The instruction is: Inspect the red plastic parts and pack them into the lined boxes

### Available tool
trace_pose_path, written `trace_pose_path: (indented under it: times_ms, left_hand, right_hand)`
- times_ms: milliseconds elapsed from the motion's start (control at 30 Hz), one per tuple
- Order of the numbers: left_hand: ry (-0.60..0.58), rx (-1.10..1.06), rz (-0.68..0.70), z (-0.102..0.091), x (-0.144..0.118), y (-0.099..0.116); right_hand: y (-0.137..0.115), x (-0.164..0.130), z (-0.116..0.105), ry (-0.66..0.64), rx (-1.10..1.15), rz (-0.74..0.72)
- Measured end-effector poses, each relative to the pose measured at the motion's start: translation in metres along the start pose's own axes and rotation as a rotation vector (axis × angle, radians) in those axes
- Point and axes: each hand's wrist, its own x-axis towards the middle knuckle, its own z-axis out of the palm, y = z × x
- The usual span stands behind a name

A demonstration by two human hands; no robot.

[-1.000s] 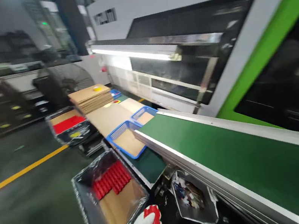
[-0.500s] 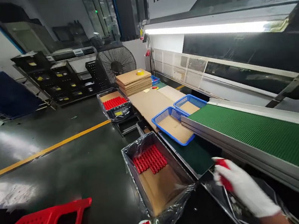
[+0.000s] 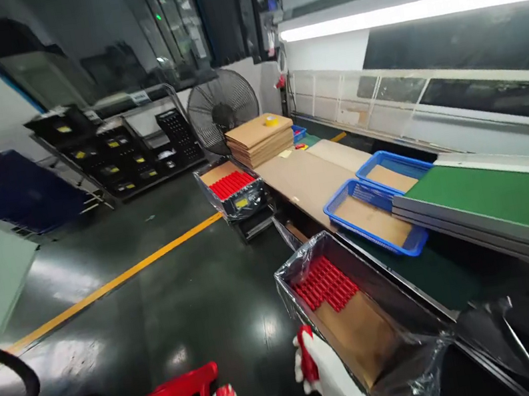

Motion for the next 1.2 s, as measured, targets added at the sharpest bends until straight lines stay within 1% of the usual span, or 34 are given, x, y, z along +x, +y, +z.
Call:
trace_pose_path:
  times_ms: [67, 100, 167, 200, 233, 300, 367, 433, 500, 567, 600, 667, 733, 800, 867, 933, 1000, 1067, 1133, 1200]
  left_hand:
    - [-0.063, -0.038, 0.034, 0.024, 0.015, 0.026]
    - [-0.112, -0.028, 0.038, 0.037, 0.024, 0.039]
    - [-0.244, 0.054, 0.015, 0.062, 0.043, 0.063]
    - [-0.289, 0.101, -0.008, 0.073, 0.053, 0.074]
    - [-0.309, 0.136, -0.034, 0.081, 0.063, 0.085]
    - [-0.265, 0.153, -0.093, 0.091, 0.083, 0.107]
    - [-0.187, 0.129, -0.151, 0.096, 0.101, 0.131]
    - [-0.145, 0.115, -0.195, 0.101, 0.117, 0.157]
    - [-0.11, 0.115, -0.21, 0.108, 0.136, 0.186]
    - [-0.1, 0.125, -0.199, 0.118, 0.161, 0.217]
    - [-0.127, 0.137, -0.194, 0.125, 0.176, 0.234]
    - [-0.258, 0.165, -0.206, 0.144, 0.21, 0.267]
    - [-0.427, 0.195, -0.255, 0.17, 0.244, 0.302]
    - [-0.6, 0.239, -0.316, 0.203, 0.273, 0.334]
    - [-0.784, 0.292, -0.366, 0.239, 0.295, 0.363]
    - [-0.945, 0.343, -0.411, 0.278, 0.31, 0.385]
    - [-1.052, 0.41, -0.453, 0.318, 0.318, 0.397]
    - [-1.118, 0.527, -0.477, 0.357, 0.321, 0.4]
    - [-1.149, 0.686, -0.451, 0.393, 0.324, 0.395]
    - [-1.136, 0.868, -0.368, 0.427, 0.329, 0.385]
  right_hand:
    - [-0.027, 0.008, 0.014, -0.01, 0.128, -0.042]
    - [-0.042, 0.014, 0.021, -0.068, 0.245, -0.063]
    - [-0.068, 0.031, 0.034, -0.149, 0.449, -0.109]
    - [-0.08, 0.041, 0.041, -0.174, 0.535, -0.122]
    - [-0.09, 0.053, 0.047, -0.182, 0.599, -0.123]
    - [-0.108, 0.077, 0.06, -0.177, 0.69, -0.099]
    - [-0.126, 0.101, 0.072, -0.178, 0.748, -0.071]
    - [-0.142, 0.125, 0.085, -0.18, 0.781, -0.07]
    - [-0.157, 0.151, 0.097, -0.14, 0.765, -0.101]
    - [-0.168, 0.179, 0.109, -0.033, 0.679, -0.148]
    - [-0.171, 0.193, 0.114, 0.026, 0.63, -0.167]
    - [-0.177, 0.224, 0.123, 0.125, 0.565, -0.193]
    - [-0.184, 0.251, 0.133, 0.196, 0.561, -0.214]
    - [-0.196, 0.273, 0.144, 0.27, 0.598, -0.263]
    - [-0.212, 0.289, 0.156, 0.313, 0.66, -0.334]
    - [-0.231, 0.302, 0.166, 0.339, 0.723, -0.4]
    - [-0.249, 0.316, 0.169, 0.359, 0.777, -0.436]
    - [-0.266, 0.33, 0.165, 0.379, 0.847, -0.473]
    - [-0.281, 0.345, 0.153, 0.405, 0.92, -0.517]
    - [-0.295, 0.362, 0.133, 0.449, 0.988, -0.549]
